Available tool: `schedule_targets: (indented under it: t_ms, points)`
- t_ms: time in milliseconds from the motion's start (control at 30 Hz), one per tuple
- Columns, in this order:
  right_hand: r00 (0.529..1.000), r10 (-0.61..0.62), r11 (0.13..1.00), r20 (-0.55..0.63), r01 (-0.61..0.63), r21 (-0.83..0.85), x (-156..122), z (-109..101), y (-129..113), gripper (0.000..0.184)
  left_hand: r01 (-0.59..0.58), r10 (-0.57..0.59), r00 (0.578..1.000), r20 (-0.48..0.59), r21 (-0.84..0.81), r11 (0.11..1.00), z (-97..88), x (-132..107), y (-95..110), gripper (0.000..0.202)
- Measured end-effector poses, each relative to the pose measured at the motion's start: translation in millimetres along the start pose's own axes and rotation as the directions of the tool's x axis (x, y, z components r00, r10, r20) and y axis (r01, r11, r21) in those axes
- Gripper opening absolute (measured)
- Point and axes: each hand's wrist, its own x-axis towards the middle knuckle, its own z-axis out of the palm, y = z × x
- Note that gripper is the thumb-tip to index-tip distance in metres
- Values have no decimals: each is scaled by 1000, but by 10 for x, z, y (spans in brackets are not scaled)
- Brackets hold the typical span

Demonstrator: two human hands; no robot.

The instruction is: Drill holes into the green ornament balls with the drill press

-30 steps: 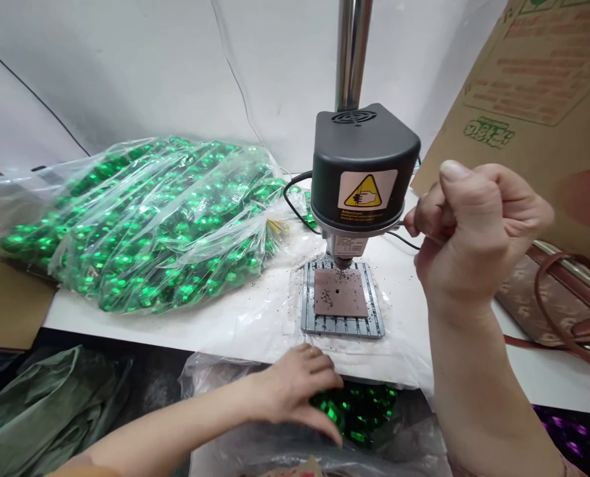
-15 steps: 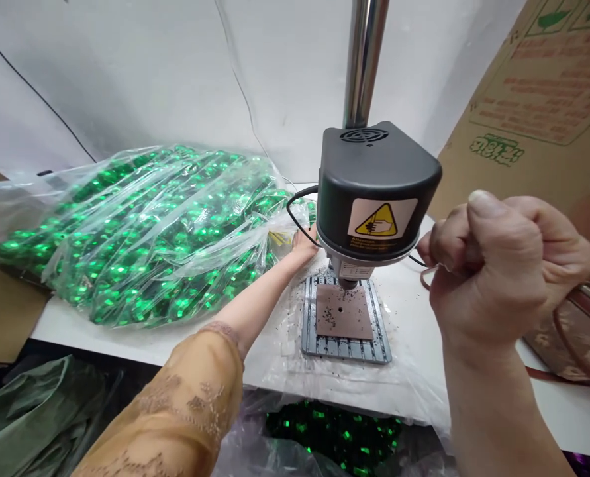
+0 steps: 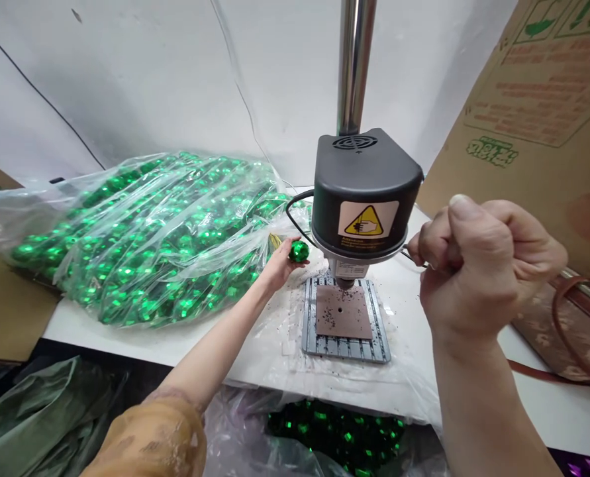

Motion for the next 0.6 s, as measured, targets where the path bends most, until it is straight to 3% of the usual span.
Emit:
schedule_targets:
  t_ms: [133, 233, 467, 600]
  points:
    - [1000, -16, 1000, -11, 16, 10, -6, 16, 12, 40, 64, -66, 995, 81, 32, 997, -119, -555, 72, 67]
    - [999, -32, 999, -16, 33, 42, -1, 21, 32, 39, 84, -91, 992, 88, 84, 993, -47, -801, 20, 59]
    - [999, -33, 998, -1, 33, 59, -5, -3, 60, 41, 46, -60, 991, 123, 119, 992, 297, -939, -220, 52]
    - [996, -76, 997, 39, 75, 26, -13, -20, 70, 43, -26, 10, 997, 80, 190, 981, 387, -931, -269, 54]
